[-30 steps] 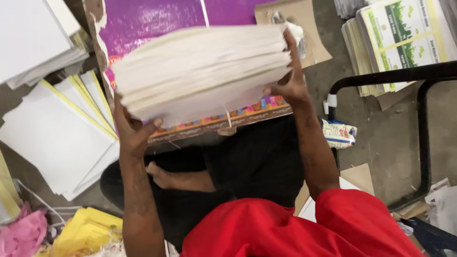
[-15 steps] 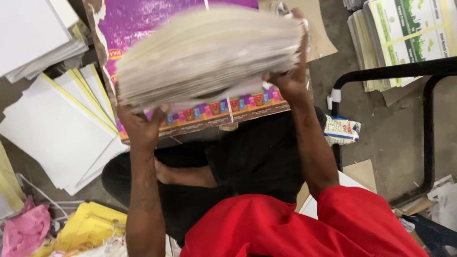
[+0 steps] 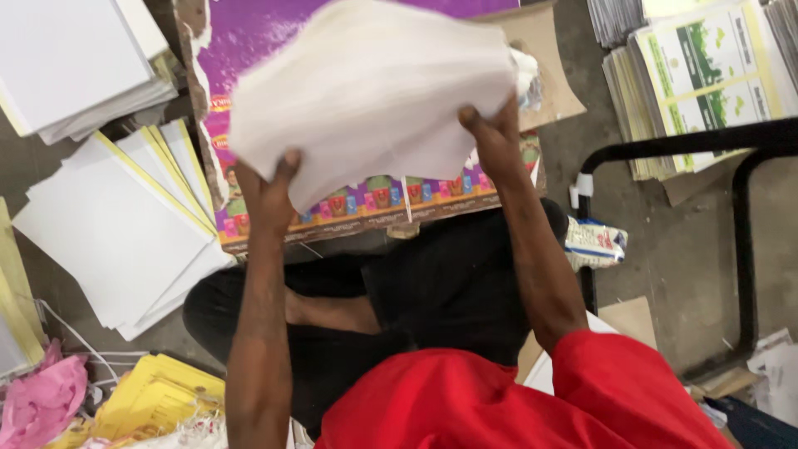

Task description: The person sits on the floor and repeatedly picks up stacks of white paper, aligns them, and places them on a larger pile. They occasionally flip through the pages to check alignment before stacking them.

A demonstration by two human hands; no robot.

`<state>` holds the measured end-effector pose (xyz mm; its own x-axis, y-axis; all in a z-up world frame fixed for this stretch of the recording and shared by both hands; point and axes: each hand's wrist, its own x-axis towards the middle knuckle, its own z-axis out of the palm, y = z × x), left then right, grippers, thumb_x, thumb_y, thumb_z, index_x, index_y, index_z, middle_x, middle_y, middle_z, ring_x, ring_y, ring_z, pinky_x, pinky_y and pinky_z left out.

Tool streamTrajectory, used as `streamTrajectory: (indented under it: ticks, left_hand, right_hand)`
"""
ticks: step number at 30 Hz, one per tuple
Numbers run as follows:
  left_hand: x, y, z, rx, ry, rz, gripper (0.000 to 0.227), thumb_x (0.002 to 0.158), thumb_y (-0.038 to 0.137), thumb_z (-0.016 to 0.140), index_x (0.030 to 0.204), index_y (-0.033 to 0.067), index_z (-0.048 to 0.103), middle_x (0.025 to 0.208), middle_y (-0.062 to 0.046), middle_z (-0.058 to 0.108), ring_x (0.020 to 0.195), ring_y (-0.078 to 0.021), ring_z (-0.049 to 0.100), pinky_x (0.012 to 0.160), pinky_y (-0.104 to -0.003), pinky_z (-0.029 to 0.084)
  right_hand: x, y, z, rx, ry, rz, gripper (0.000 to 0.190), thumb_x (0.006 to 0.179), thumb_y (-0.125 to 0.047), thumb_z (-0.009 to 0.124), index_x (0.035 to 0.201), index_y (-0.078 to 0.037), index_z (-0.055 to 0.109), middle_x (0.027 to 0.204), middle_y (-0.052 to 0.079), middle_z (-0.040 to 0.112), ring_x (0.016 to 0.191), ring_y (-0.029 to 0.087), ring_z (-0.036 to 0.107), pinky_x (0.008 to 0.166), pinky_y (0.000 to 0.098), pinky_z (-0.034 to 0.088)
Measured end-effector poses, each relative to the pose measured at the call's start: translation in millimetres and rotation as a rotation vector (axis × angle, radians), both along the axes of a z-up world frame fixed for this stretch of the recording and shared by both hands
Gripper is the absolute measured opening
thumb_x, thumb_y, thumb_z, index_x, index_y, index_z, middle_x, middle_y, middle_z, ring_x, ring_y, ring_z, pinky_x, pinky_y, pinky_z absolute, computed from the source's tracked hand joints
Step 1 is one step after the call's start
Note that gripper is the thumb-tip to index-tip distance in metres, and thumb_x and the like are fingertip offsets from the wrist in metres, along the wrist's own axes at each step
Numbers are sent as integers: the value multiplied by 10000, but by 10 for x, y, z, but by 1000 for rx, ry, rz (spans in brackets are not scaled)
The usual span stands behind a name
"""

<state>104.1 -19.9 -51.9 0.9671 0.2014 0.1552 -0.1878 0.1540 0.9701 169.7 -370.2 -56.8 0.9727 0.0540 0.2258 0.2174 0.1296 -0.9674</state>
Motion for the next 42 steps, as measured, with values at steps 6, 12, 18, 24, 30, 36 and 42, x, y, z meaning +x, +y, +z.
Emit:
streamTrajectory:
  ticks: [6,12,18,24,30,36,42]
  left_hand:
    - [-281,89,85,42,-105,-144,972,822,116,935,1551,-36,310,1397,-180,589,1283,-277,594,1126,-420,531]
    - [-213,86,288,93,-112,-190,1048,799,59,923,1612,8,263,1411,-169,624,1317,-287,657,1162,-439,573]
    - [-233,30,212,52,-158,-215,952,846,52,894,1583,3,292,1357,-159,632,1290,-274,657,1160,-426,576]
    - [-236,33,28,216,-170,-108,896,863,110,889,1544,-9,319,1439,-216,563,1366,-277,581,1164,-462,490]
    - [-412,45,128,-139,-102,-134,869,861,116,884,1528,-10,341,1411,-192,587,1329,-267,611,1136,-436,525]
    - [-233,-67,296,-70,-182,-193,843,858,122,878,1511,-11,363,1384,-167,611,1291,-257,640,1109,-409,559]
    - [-222,-117,296,44,-87,-73,825,862,116,901,1517,-20,417,1350,-173,661,1259,-258,663,1091,-386,563]
  right_hand:
    - [-287,-125,255,-52,-75,119,1140,863,-229,911,1676,-63,129,1558,113,434,1369,241,483,1148,391,466]
    - [-187,-97,558,-35,-155,272,1221,800,-210,925,1700,-100,108,1608,131,388,1490,253,438,1273,427,422]
    - [-288,-3,1385,-471,-393,126,963,983,-101,696,1688,-237,55,1718,13,303,1621,206,262,1382,373,205]
    - [-494,1576,1700,-1115,-414,349,1121,869,-419,856,1638,-61,122,1715,207,123,1602,377,101,1305,496,105]
    - [-737,2483,1827,-1140,-731,556,1075,871,-731,685,1655,-229,148,1732,195,102,1618,372,103,1343,592,111]
    - [-451,1539,1893,-1539,-489,402,1107,897,-845,393,1680,-141,53,1745,176,-18,1623,303,-34,1327,533,-43]
    - [-441,1317,2125,-1386,-627,461,1193,831,-964,159,1649,-106,24,1708,175,-57,1592,288,-80,1305,508,-72]
